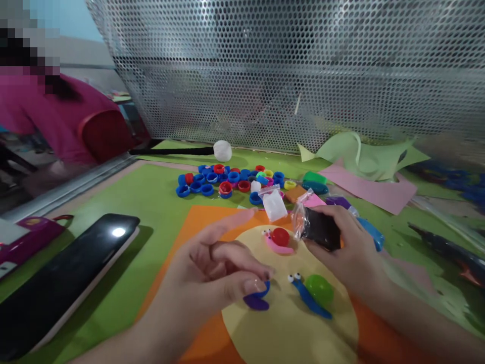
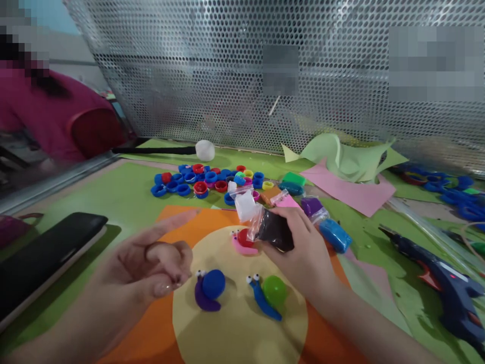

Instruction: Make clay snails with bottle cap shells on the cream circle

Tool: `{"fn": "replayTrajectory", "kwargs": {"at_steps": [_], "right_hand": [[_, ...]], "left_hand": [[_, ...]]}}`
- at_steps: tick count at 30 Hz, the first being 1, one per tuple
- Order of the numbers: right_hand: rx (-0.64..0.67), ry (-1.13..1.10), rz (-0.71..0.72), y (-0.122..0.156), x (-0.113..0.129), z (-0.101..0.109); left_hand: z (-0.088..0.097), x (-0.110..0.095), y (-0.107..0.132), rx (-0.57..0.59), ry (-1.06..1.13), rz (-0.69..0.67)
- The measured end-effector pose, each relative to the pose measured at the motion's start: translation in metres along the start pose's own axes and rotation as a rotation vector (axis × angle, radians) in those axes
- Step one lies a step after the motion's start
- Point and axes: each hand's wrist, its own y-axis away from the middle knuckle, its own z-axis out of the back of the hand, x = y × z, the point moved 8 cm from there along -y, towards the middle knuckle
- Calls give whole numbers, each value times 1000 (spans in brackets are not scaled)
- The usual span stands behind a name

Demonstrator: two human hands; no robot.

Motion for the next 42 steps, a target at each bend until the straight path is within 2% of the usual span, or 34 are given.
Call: {"fn": "replayTrajectory", "kwargs": {"at_steps": [6, 10, 13, 16, 21, 27, 42], "right_hand": [[58, -36, -41, 1, -4, -9], [73, -26, -42, 2, -6, -11], [79, -20, -42, 3, -8, -12], [83, -17, -39, 5, -9, -12], [91, -5, -27, 5, -9, -14], [81, 4, -6, 4, -7, -15], [114, 1, -49, 6, -9, -16]], "left_hand": [[-1, -3, 3, 21, 32, -30], [-5, -7, 5, 62, -21, -91], [-5, -9, 5, 41, -66, -125], [-5, -10, 6, 33, -89, -121], [-8, -9, 8, 120, -85, -107], [-5, -10, 7, 82, -88, -126], [-5, -9, 7, 95, -136, -118]]}}
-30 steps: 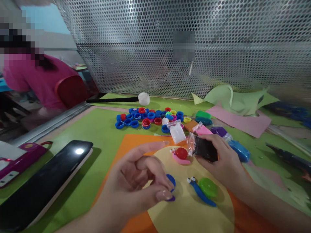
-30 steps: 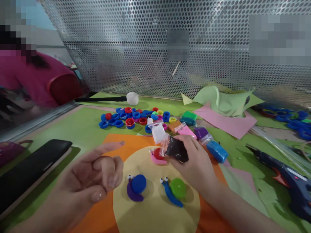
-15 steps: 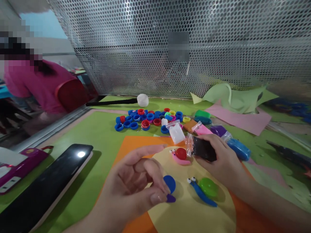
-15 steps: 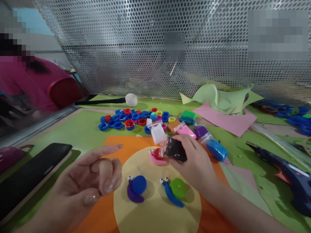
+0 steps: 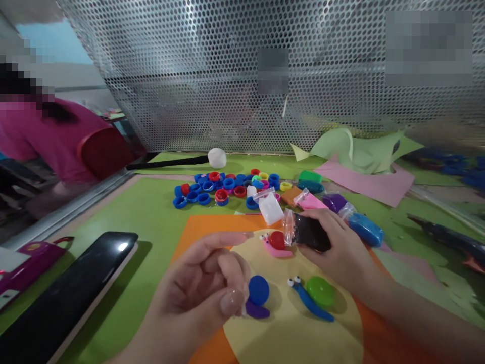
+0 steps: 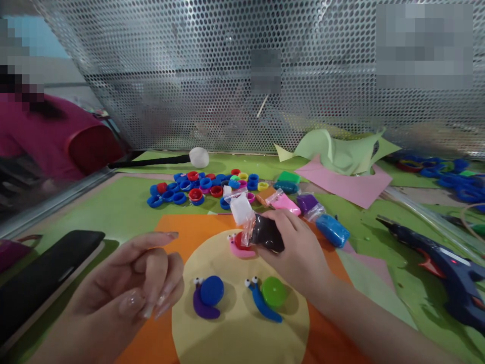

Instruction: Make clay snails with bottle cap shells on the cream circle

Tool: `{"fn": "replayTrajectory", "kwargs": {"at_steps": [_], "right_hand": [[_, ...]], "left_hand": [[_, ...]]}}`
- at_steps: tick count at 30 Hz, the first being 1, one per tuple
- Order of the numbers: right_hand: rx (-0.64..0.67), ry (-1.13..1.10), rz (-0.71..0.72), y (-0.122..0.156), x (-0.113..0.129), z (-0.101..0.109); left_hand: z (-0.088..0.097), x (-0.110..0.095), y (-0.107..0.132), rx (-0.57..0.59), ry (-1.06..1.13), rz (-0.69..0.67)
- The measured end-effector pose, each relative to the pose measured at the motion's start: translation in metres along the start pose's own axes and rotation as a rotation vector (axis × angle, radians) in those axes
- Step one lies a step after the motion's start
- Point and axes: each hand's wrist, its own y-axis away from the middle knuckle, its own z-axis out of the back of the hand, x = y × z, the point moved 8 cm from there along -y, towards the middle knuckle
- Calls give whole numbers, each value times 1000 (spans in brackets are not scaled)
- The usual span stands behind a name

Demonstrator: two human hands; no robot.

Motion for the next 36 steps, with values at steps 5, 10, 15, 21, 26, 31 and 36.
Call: {"fn": "replayTrajectory", "kwargs": {"at_steps": [5, 10, 15, 21, 26, 31, 36], "right_hand": [[1, -7, -1, 0, -1, -2], [12, 15, 11, 0, -1, -3], [8, 14, 28, 0, 1, -2], [-5, 21, 61, -1, 4, -1], [4, 18, 30, -1, 2, -1], [-4, 20, 23, 0, 2, -1], [-3, 13, 32, -1, 2, -1]], "left_hand": [[-1, 1, 0, 27, 21, -2], [-4, 0, 1, 36, 38, 11], [-6, 0, 2, 48, 50, 27], [-7, -3, 0, 21, 62, 13], [-7, -2, 0, 32, 38, 32], [-6, 0, 2, 62, 81, 54], [-5, -1, 2, 51, 72, 39]]}}
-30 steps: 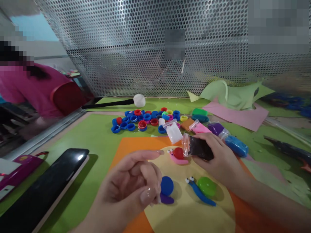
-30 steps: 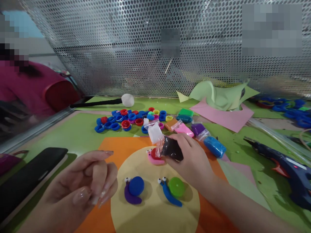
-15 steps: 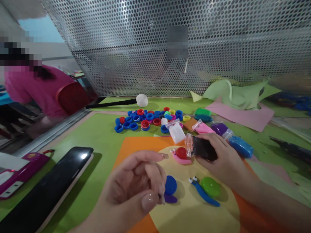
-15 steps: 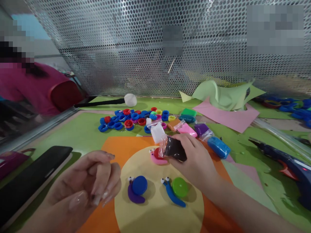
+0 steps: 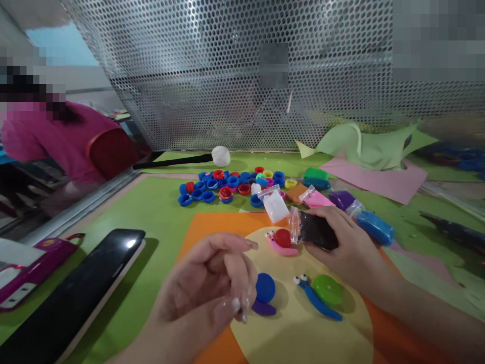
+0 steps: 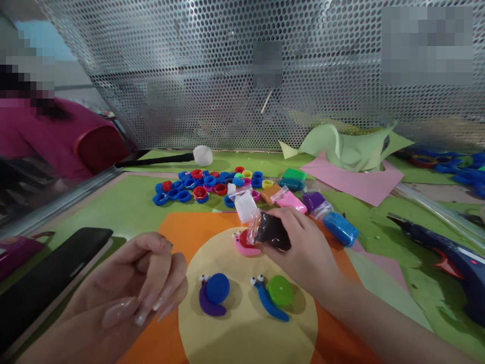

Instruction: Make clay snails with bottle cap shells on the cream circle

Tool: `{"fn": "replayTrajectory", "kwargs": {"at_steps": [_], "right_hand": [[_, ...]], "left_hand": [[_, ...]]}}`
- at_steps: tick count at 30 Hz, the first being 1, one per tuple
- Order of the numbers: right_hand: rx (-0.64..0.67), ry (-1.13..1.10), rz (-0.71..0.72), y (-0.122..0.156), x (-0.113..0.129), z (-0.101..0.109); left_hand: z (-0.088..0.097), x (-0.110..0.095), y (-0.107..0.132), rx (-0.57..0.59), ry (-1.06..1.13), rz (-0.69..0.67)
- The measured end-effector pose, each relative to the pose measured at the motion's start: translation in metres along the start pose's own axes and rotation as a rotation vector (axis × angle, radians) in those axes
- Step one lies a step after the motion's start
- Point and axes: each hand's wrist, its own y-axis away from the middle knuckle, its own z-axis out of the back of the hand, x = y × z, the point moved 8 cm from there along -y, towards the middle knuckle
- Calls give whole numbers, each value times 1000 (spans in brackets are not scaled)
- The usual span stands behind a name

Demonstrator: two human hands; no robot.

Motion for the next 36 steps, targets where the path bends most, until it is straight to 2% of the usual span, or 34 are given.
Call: {"fn": "replayTrajectory", "kwargs": {"at_steps": [10, 14, 20, 26, 32, 36], "right_hand": [[0, -2, -9, -1, 0, 1], [-2, 6, 11, -1, 1, 2], [9, -1, -12, 1, -3, -1], [-2, 4, -6, 1, -2, -2], [-1, 8, 3, 1, 0, 0], [14, 9, 9, 1, -1, -2]], "left_hand": [[-2, 0, 0, 17, -3, 17], [-3, -2, -2, 48, 24, -32], [0, 0, -2, -38, -9, -17], [2, 1, 0, -48, 3, 0], [0, 0, -1, -4, 11, -13], [2, 2, -1, -37, 19, 9]]}}
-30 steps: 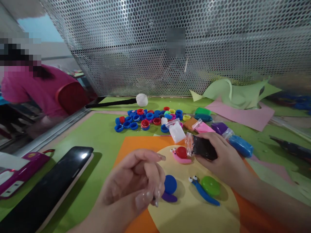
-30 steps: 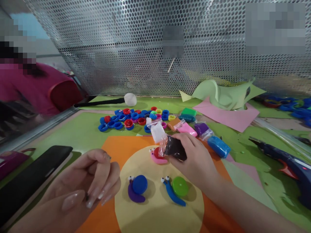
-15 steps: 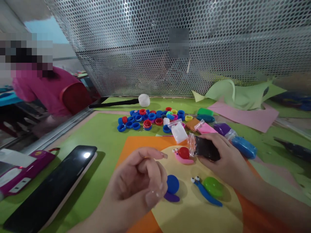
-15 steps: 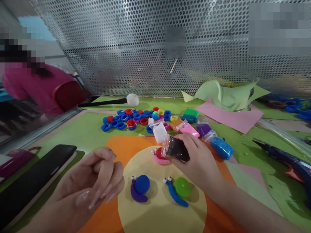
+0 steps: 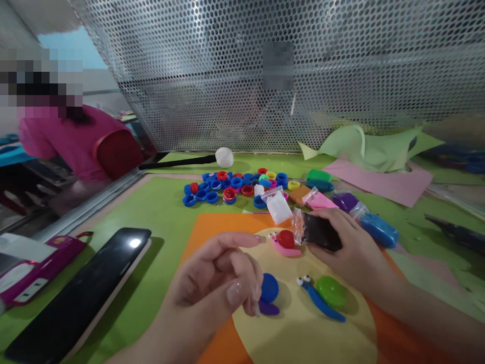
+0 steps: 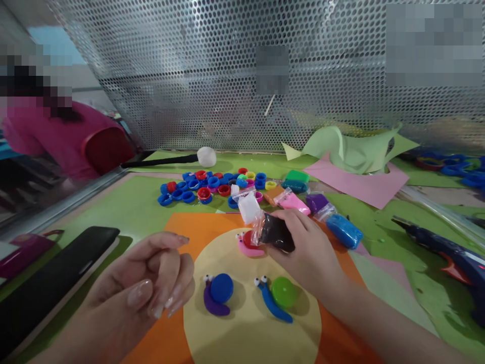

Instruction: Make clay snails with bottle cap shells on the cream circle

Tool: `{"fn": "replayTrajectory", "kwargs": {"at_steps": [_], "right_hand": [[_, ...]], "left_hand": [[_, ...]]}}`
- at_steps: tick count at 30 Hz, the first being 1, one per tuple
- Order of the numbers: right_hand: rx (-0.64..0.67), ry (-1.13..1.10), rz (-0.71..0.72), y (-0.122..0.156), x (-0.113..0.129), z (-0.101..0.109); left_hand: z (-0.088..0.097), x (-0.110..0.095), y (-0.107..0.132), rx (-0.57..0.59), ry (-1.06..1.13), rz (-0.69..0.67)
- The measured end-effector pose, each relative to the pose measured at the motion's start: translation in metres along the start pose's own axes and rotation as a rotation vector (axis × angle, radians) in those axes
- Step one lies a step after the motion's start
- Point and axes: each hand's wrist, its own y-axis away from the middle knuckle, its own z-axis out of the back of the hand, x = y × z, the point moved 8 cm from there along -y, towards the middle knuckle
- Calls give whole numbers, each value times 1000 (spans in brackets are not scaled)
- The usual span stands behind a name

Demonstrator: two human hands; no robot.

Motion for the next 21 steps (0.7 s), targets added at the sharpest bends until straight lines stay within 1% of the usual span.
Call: {"fn": "replayTrajectory", "kwargs": {"at_steps": [11, 18, 21], "right_hand": [[-7, -2, 2, -2, 0, 1], [-18, -2, 15, -2, 2, 2], [-13, -7, 18, -2, 2, 1]], "left_hand": [[-5, -2, -2, 43, 36, 5], [-8, 0, -1, 106, 154, -25], [-9, 1, 1, 117, 175, -17]]}}
